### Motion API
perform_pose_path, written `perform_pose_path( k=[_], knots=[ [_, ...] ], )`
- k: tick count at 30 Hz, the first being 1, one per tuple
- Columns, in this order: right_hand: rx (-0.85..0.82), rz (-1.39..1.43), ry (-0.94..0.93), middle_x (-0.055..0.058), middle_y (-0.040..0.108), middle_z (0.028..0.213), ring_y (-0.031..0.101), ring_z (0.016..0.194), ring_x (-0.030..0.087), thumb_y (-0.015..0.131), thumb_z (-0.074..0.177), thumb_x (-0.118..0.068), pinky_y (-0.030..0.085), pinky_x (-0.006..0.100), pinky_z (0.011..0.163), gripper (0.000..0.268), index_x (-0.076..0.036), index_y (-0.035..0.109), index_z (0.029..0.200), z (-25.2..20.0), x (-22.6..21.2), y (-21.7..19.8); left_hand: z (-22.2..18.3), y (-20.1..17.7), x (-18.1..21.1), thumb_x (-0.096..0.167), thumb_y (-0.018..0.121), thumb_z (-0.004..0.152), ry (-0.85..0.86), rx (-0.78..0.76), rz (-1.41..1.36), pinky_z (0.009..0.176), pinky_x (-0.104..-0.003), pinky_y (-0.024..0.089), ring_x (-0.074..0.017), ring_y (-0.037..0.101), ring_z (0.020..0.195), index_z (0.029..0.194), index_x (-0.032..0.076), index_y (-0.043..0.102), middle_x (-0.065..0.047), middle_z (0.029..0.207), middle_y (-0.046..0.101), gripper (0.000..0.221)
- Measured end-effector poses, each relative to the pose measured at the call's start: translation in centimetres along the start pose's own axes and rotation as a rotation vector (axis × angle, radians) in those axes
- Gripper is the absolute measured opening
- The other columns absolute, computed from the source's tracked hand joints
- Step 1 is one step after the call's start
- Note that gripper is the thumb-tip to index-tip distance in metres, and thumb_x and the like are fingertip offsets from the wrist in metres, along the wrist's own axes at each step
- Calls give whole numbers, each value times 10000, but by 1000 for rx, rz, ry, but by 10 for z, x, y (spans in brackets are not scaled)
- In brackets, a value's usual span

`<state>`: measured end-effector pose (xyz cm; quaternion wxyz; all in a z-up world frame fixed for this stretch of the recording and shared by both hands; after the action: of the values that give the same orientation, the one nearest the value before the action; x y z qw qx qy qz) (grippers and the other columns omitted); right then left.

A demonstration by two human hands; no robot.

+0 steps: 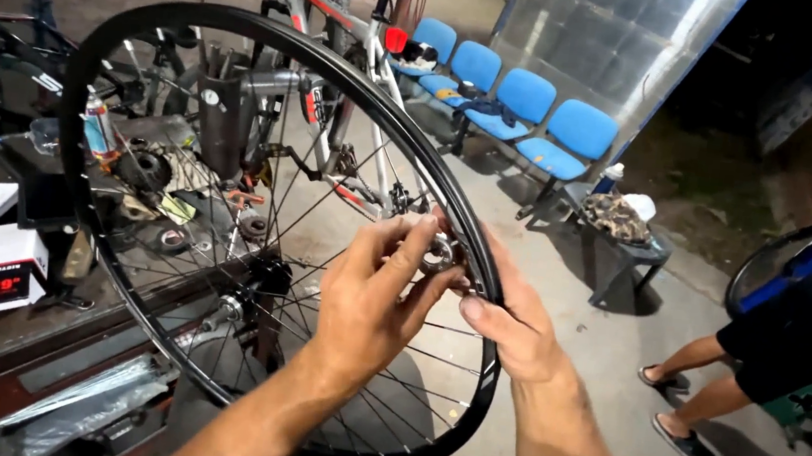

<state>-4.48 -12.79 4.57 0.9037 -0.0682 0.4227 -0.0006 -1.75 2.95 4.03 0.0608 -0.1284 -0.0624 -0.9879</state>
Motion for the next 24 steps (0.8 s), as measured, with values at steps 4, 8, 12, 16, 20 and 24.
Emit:
perform_pose_path(
  k=[4,8,12,16,20,24],
  knots=[
    [-55,53,-6,241,620,1325,654,1143,280,728,907,-152,509,490,1064,863,21,307,1640,0,-1,5,-7,1,3,172,928,825,81,39,93,692,-383,621,-313,743,812,1285,57,746,-176,1096,725,508],
    [2,66,-14,234,589,1483,657,1199,234,757,889,-159,516,468,1079,827,29,382,1601,-8,17,-8,-6,0,0,114,858,886,13,-29,-60,719,-420,622,-365,766,823,1256,50,758,-196,1093,784,388],
    [101,-23,-76,214,652,1370,625,1204,232,776,838,-101,518,441,1069,732,33,513,1508,-14,28,-17,3,4,-22,153,762,963,-302,-118,-222,632,-471,568,-427,756,750,1274,62,749,-243,888,773,325],
    [127,40,-63,302,717,1026,718,946,349,788,795,-120,583,478,920,704,134,554,1408,-18,27,-21,6,22,-38,269,726,980,-644,-283,-425,642,-371,566,-192,689,690,1118,134,825,-139,742,792,218],
    [153,55,-47,327,737,1005,740,972,363,782,779,-124,579,473,933,758,140,527,1442,-19,27,-18,-9,5,-24,221,820,904,-273,-186,-320,604,-390,567,-280,716,679,1216,131,789,-159,988,780,326],
    [168,-90,-87,286,749,978,720,999,317,783,795,-163,559,459,958,687,139,589,1380,-29,20,-16,-8,3,-23,136,754,945,-306,-158,-340,638,-390,589,-347,762,708,1183,91,805,-171,902,789,247]
  ],
)
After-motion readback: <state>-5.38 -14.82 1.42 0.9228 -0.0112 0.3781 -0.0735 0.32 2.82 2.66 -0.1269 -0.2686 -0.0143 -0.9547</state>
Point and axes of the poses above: each hand's wrist, its own z-axis towards the middle knuckle, its own y-axis out of the palm, x = y × z, the point moved 7 cm from there along z, towards the middle knuckle
